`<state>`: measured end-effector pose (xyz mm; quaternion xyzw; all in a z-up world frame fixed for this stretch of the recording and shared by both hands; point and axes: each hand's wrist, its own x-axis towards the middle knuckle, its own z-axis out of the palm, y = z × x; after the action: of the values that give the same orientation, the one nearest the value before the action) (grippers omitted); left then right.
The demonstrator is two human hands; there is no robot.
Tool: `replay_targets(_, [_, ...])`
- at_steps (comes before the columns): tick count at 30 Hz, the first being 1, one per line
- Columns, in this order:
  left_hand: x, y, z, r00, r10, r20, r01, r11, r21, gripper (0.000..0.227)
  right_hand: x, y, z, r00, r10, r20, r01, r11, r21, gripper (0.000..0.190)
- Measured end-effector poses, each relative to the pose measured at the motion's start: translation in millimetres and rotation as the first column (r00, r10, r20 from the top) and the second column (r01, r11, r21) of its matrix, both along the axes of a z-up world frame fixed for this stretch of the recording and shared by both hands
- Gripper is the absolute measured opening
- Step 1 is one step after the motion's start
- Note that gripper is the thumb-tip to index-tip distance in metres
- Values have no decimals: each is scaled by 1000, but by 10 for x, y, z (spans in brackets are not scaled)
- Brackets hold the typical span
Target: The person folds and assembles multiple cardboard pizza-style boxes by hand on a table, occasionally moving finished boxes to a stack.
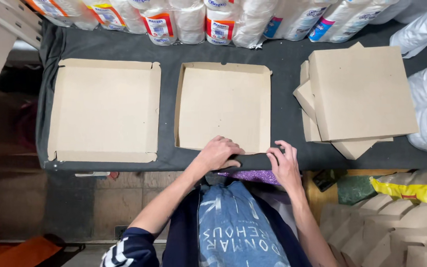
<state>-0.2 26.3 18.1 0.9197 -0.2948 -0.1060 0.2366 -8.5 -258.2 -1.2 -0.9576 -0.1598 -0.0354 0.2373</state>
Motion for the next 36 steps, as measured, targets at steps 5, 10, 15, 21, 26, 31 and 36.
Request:
replay_targets(5, [116,916,514,996,-64,-59,83,910,406,99,63,-73,40,996,-44,-82,54,991,121,6])
replay_targets(10, [290,1709,50,999,-31,40,11,907,422,93,117,-58,163,995,-34,-95,56,970,236,5])
replay_targets(15, [231,1555,-374,880,12,474,-24,1000,20,59,75,143,301,991,1,134,-32,973,229,11])
replay_targets(21, [-122,583,-402,817,216,534,-132,973,-191,46,-95,609,496,948,296,114,-317,894,315,9])
replay_targets(26, [-183,139,-400,806,348,479,-265,936,-233,45,-88,537,245,958,260,118,-283,919,275,8])
replay_targets(31, [-196,32,-240,778,422,466,-328,905,-271,44,-78,549,305,964,240,114,-258,948,188,11])
replay_targets(36, [-205,10,-244,779,457,429,-382,889,-254,43,-69,717,337,979,184,82,-195,968,159,5])
